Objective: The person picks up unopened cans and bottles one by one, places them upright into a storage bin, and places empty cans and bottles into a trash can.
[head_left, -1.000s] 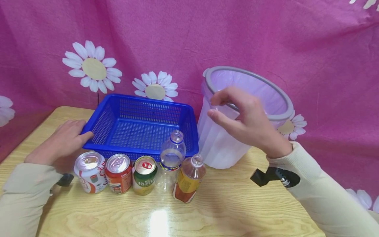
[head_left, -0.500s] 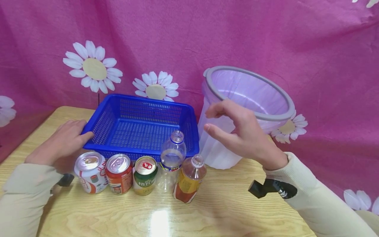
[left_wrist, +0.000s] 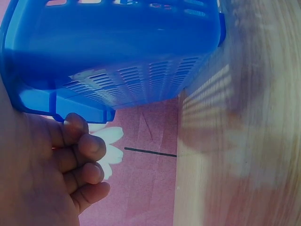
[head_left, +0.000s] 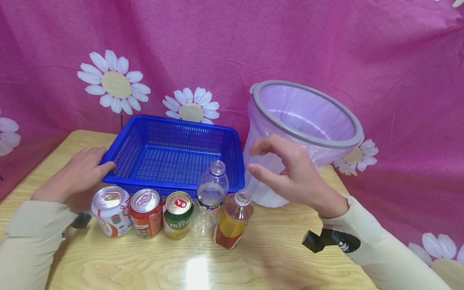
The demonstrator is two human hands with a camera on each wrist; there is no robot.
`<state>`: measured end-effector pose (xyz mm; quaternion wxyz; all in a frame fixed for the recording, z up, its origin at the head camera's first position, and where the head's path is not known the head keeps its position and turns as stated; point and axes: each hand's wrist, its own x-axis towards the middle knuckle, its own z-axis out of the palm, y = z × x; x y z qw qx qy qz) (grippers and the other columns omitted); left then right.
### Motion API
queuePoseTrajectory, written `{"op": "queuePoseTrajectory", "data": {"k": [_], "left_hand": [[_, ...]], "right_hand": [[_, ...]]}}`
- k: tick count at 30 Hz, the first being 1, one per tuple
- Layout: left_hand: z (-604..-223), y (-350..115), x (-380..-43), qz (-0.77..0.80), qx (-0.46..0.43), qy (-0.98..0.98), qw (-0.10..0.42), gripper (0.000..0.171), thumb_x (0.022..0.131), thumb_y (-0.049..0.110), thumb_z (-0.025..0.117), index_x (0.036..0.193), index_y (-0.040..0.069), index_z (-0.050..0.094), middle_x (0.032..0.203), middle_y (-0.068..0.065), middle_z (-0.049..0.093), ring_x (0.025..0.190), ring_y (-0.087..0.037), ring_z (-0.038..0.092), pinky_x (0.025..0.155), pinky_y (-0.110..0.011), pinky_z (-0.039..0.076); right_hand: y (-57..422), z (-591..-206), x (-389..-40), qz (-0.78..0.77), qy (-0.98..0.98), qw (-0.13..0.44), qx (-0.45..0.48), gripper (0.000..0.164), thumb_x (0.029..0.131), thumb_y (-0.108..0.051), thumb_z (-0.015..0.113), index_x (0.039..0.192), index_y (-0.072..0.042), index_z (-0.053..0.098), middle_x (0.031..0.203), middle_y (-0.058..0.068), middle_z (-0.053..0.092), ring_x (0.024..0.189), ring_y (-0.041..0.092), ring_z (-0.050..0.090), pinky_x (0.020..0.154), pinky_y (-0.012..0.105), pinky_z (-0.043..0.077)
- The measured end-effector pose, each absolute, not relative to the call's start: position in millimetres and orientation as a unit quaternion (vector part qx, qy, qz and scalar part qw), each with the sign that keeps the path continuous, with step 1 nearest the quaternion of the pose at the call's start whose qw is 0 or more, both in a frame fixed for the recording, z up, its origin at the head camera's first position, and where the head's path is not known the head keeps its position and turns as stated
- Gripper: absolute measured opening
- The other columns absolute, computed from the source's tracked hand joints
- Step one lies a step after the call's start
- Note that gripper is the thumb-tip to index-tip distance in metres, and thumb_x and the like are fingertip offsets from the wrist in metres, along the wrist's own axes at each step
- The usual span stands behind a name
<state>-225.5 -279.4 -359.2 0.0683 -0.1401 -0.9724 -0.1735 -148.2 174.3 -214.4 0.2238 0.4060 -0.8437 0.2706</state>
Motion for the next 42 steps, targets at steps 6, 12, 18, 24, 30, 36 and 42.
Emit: {"op": "queuePoseTrajectory", "data": {"k": [6,12,18,24,30,36,42], "left_hand": [[-359,-280,-225,-0.176,-0.140,-0.972,0.068,0.038,0.097,0.027,0.048,0.110,-0.008,0.055,0.102,-0.025,0.064,0.100,-0.042,0.052,0.086,-0.056,0.038],[-359,-279,-223,-0.180,-0.139,-0.971,0.070,0.038,0.097,0.028,0.046,0.109,-0.007,0.055,0.101,-0.024,0.064,0.099,-0.041,0.052,0.086,-0.056,0.038],[-358,-279,-222,-0.184,-0.137,-0.971,0.065,0.039,0.098,0.029,0.045,0.110,-0.007,0.054,0.102,-0.024,0.064,0.100,-0.040,0.052,0.087,-0.056,0.037],[-359,-280,-222,-0.183,-0.139,-0.971,0.073,0.036,0.098,0.029,0.046,0.106,-0.005,0.055,0.098,-0.020,0.064,0.099,-0.039,0.053,0.085,-0.054,0.038],[-359,-280,-223,-0.184,-0.141,-0.970,0.072,0.037,0.098,0.028,0.047,0.108,-0.006,0.055,0.101,-0.022,0.065,0.101,-0.040,0.053,0.088,-0.055,0.038],[-359,-280,-222,-0.187,-0.141,-0.969,0.076,0.037,0.098,0.028,0.046,0.110,-0.006,0.055,0.105,-0.024,0.064,0.104,-0.042,0.053,0.089,-0.056,0.038],[-360,-280,-223,-0.190,-0.140,-0.969,0.076,0.035,0.098,0.028,0.047,0.106,-0.005,0.056,0.101,-0.021,0.064,0.103,-0.040,0.052,0.088,-0.054,0.037]], "right_hand": [[174,-221,-148,0.279,-0.844,0.221,0.401,0.023,0.079,-0.012,0.075,0.100,-0.011,0.066,0.096,-0.002,0.070,0.096,0.010,0.063,0.089,0.024,0.050],[173,-229,-149,0.295,-0.839,0.211,0.407,0.024,0.078,-0.012,0.076,0.100,-0.012,0.066,0.095,-0.003,0.069,0.095,0.011,0.063,0.089,0.024,0.049],[174,-238,-149,0.307,-0.840,0.182,0.409,0.030,0.076,-0.013,0.078,0.103,-0.012,0.065,0.099,-0.002,0.069,0.097,0.012,0.063,0.089,0.026,0.050],[174,-248,-149,0.316,-0.835,0.153,0.424,0.040,0.073,-0.019,0.081,0.109,-0.011,0.064,0.106,-0.001,0.069,0.100,0.015,0.063,0.091,0.028,0.050],[173,-259,-148,0.312,-0.842,0.121,0.424,0.047,0.074,-0.023,0.080,0.115,-0.013,0.061,0.112,-0.005,0.067,0.106,0.010,0.062,0.096,0.027,0.048],[171,-271,-148,0.328,-0.841,0.099,0.418,0.046,0.074,-0.021,0.079,0.116,-0.012,0.061,0.113,-0.003,0.066,0.106,0.016,0.062,0.097,0.030,0.049],[171,-284,-149,0.362,-0.829,0.090,0.417,0.049,0.072,-0.018,0.081,0.116,-0.011,0.060,0.114,0.002,0.066,0.106,0.020,0.062,0.097,0.029,0.049]]}}
